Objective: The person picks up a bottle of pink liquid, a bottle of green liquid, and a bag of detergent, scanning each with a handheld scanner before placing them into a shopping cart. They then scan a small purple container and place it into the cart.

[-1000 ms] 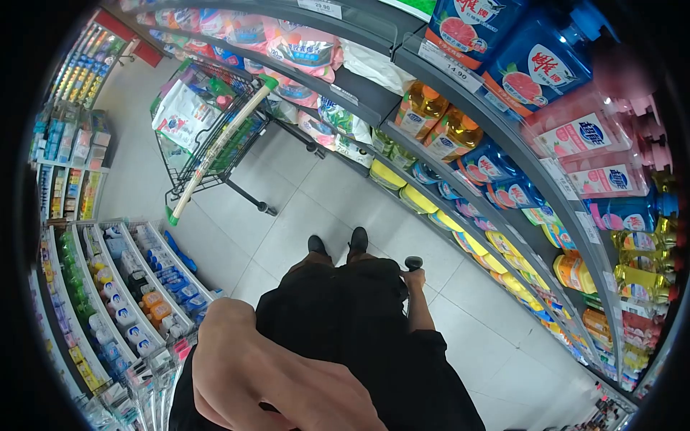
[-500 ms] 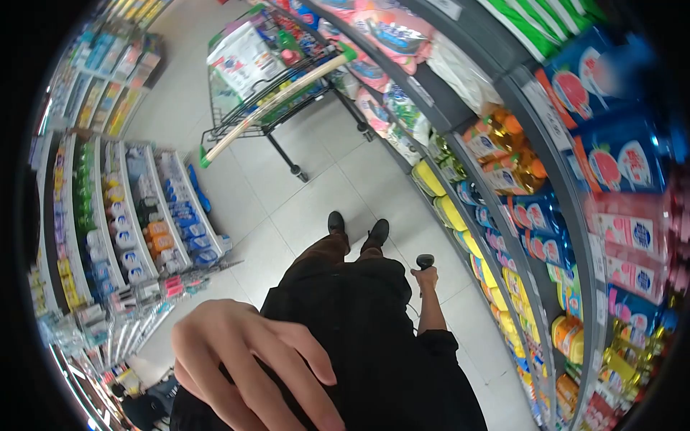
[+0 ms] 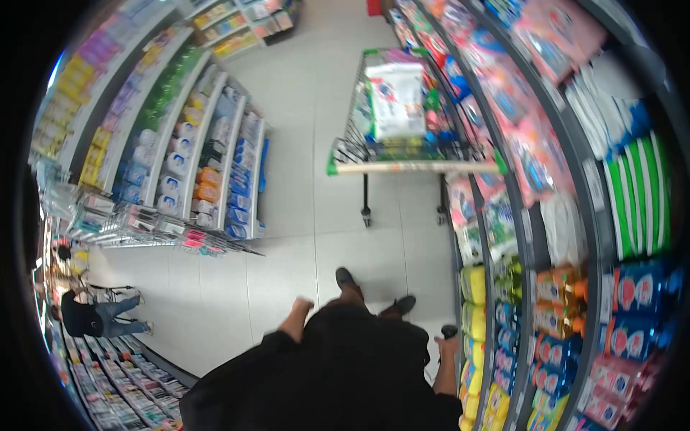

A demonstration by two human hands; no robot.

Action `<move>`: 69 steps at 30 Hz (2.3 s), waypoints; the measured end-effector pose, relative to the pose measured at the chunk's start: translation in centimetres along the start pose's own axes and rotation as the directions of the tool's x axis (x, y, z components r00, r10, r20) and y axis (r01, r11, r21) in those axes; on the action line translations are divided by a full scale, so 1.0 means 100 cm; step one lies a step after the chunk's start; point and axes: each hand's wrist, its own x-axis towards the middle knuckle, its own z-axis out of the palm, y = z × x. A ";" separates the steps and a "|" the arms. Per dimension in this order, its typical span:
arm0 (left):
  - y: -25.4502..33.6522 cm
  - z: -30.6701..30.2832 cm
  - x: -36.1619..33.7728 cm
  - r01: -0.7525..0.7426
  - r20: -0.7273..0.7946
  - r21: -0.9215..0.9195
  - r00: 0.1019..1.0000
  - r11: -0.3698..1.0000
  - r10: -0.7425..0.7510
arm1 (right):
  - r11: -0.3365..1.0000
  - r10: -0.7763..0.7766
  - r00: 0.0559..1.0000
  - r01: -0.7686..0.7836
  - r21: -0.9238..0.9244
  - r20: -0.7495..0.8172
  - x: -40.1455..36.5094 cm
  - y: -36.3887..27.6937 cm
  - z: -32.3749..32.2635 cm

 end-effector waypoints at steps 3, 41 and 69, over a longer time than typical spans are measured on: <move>-0.096 -0.009 0.020 -0.426 0.244 -0.131 0.861 0.895 0.446 | 1.000 0.017 1.000 -0.017 0.005 -0.026 -0.035 -0.064 -0.004; -0.060 -0.292 0.271 -0.171 -0.243 -0.749 0.970 0.640 -0.025 | 0.754 -0.606 0.780 0.626 -0.199 0.157 -0.098 -0.772 0.364; 0.113 -0.898 0.194 -0.302 -0.852 -0.426 -0.184 -0.853 0.490 | 0.550 -0.725 0.633 0.769 -0.325 0.270 -0.075 -1.007 0.456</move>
